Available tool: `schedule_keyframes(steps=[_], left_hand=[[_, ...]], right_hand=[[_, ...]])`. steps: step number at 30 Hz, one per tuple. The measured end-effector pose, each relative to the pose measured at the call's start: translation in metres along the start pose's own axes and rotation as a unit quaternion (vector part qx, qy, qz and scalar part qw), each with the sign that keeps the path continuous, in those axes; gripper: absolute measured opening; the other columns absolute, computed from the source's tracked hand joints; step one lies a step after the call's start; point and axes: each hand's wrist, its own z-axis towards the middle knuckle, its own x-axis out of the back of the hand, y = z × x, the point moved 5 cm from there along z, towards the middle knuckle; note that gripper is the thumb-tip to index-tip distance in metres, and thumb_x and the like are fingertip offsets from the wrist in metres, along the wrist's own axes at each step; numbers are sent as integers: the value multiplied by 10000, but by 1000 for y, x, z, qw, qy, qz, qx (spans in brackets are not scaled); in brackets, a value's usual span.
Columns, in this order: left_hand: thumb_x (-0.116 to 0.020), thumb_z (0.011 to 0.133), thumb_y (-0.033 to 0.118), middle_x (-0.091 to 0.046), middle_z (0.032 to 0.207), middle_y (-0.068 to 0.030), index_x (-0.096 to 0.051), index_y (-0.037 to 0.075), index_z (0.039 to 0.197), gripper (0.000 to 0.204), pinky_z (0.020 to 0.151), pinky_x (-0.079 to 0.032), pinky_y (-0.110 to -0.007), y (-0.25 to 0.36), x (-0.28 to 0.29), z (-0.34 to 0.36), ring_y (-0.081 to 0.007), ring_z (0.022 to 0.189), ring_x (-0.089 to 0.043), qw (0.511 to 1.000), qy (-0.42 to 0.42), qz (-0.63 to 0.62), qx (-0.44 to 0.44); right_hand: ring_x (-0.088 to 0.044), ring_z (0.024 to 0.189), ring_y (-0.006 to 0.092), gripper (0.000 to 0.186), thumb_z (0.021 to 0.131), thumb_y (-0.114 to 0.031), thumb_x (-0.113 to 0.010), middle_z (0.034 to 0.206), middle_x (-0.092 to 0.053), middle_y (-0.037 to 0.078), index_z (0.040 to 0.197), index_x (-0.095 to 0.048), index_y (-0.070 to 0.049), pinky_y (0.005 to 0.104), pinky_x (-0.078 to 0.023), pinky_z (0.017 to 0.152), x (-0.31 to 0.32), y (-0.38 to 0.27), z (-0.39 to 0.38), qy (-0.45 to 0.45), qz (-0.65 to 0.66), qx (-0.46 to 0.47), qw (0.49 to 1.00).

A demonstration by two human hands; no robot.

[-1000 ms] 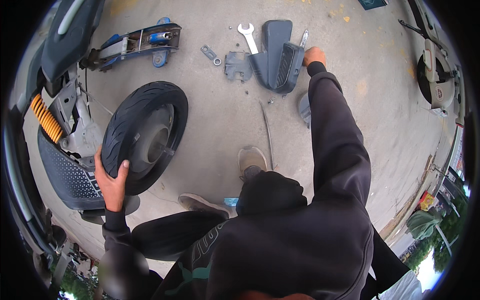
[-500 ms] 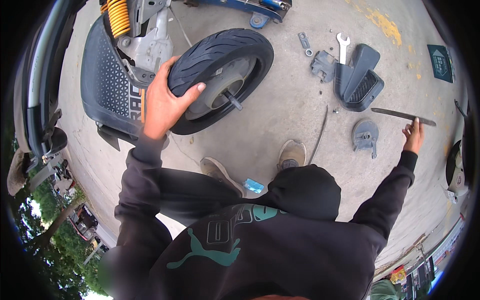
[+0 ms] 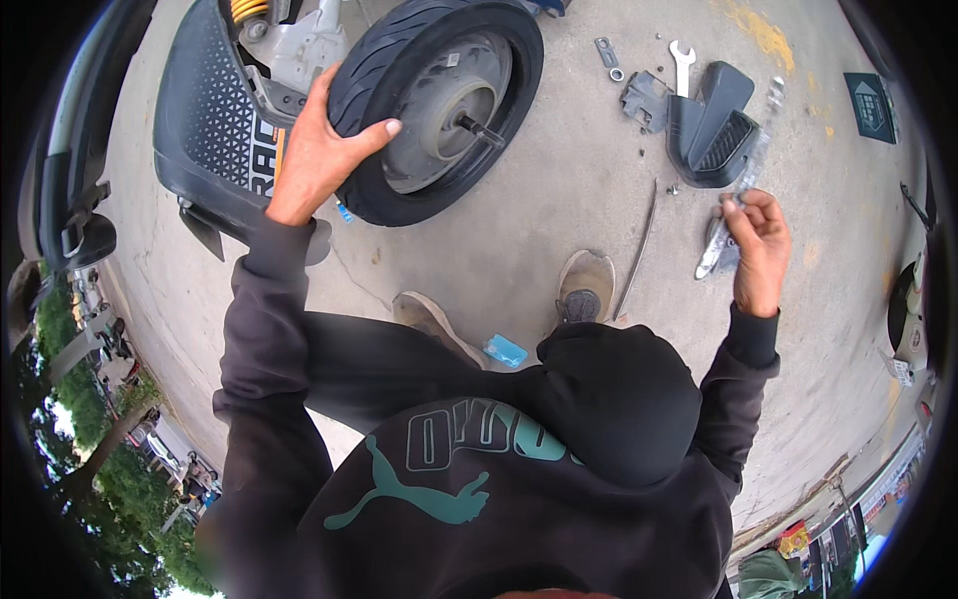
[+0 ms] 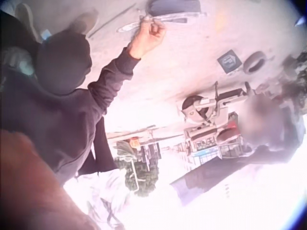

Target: The person cuts open a wrapped scooter tire with scissors, removes the packaging, and fits the tire onto a scooter wheel rim. They then use a tire lever to seat the tire bead onto the rim.

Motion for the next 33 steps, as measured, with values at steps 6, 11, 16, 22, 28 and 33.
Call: schedule_keyframes(steps=[6,11,16,22,28,33], left_hand=[[-836,772,182,-604,1325,-210,-366,-55,1499,898,1055,-472,-341,-38,15,-5,-250,1204,-605,990,7,-114,79],[-820,781,165,-600,1330,-210,-363,-57,1500,881,1054,-470,-332,-31,12,1,-241,1207,-601,998,12,-41,49],[-852,736,260,-604,1348,-201,-394,-49,1493,937,1066,-459,-342,-30,11,8,-253,1222,-602,998,34,-4,45],[-844,737,263,-609,1342,-212,-393,-38,1497,934,1063,-465,-344,-30,11,11,-263,1226,-608,999,33,3,26],[-831,732,265,-609,1330,-242,-376,-47,1500,945,1052,-473,-340,-17,9,13,-286,1218,-613,999,21,25,11],[-821,732,281,-609,1325,-255,-383,-53,1490,937,1042,-482,-352,-24,10,18,-306,1209,-621,1000,24,19,3]], right_hand=[[-660,826,421,554,867,-25,-624,955,-664,267,1408,-505,-28,437,-520,761,-90,36,-14,-152,-306,115,933],[-659,812,421,409,891,-85,-658,860,-660,208,1299,-630,-82,496,-516,716,-117,53,-2,-189,-381,202,882],[-667,756,421,311,899,-136,-669,847,-676,197,1209,-659,-105,496,-534,662,-139,43,15,-213,-486,221,818],[-699,684,312,194,903,-96,-557,724,-667,158,1068,-657,-72,431,-551,593,-204,4,55,-260,-657,347,617],[-742,992,312,218,892,-112,-614,1018,-761,151,1024,-781,-66,408,-602,799,-297,-39,84,-332,-730,303,514],[-723,897,361,177,913,-143,-601,912,-724,191,1006,-719,-49,467,-579,769,-238,3,83,-342,-670,238,614]])
